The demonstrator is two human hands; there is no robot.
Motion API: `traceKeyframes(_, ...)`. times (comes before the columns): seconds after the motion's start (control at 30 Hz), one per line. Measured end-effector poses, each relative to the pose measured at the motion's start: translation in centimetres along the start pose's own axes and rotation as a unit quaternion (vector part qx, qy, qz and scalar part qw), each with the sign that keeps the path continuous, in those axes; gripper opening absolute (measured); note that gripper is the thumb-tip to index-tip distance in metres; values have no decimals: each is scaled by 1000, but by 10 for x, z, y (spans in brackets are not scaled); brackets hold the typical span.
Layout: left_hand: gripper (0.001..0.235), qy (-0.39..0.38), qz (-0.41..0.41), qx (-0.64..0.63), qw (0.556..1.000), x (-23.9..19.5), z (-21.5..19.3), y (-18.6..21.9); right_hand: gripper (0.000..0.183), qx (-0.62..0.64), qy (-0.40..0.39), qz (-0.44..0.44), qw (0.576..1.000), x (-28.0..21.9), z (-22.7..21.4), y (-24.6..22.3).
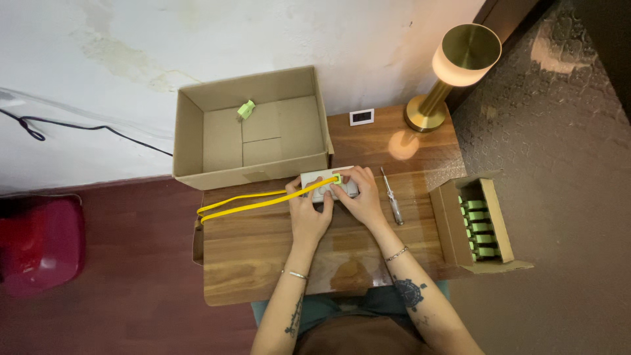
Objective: The person assembles a green electrical plug by hand, inserting a yellow cable and tightening screws with a screwdriver. They test the plug by inserting it into a wall socket, then remove it and continue adjusting the plug components.
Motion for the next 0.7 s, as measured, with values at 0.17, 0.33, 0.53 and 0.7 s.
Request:
traceKeyframes(0.17, 30, 2, -2, 2, 1000, 2, -2, 3, 33, -7, -3, -5, 1000, 1, 1, -3)
traceKeyframes(0.33, 28, 1, 6, 9, 1000, 2, -1, 2, 33, -7, -1, -1, 1000, 0, 0, -3)
traceKeyframes(0.53, 27, 6, 14, 14, 1000, -2, 3, -5, 33, -12, 1, -7, 1000, 0, 2, -3)
traceKeyframes(0.7, 23, 15, 14, 19, 1000, -5, 9, -14, 34, -12, 0, -6, 1000, 0, 1, -6)
Point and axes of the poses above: each hand's wrist, its own x-axis towards the middle knuckle, its own z-axis out of the palm, y = z × x, the point moved 7 cm from there along x, towards the middle knuckle, and after that the axes turned 11 degrees about z, right-handed, at the moved point
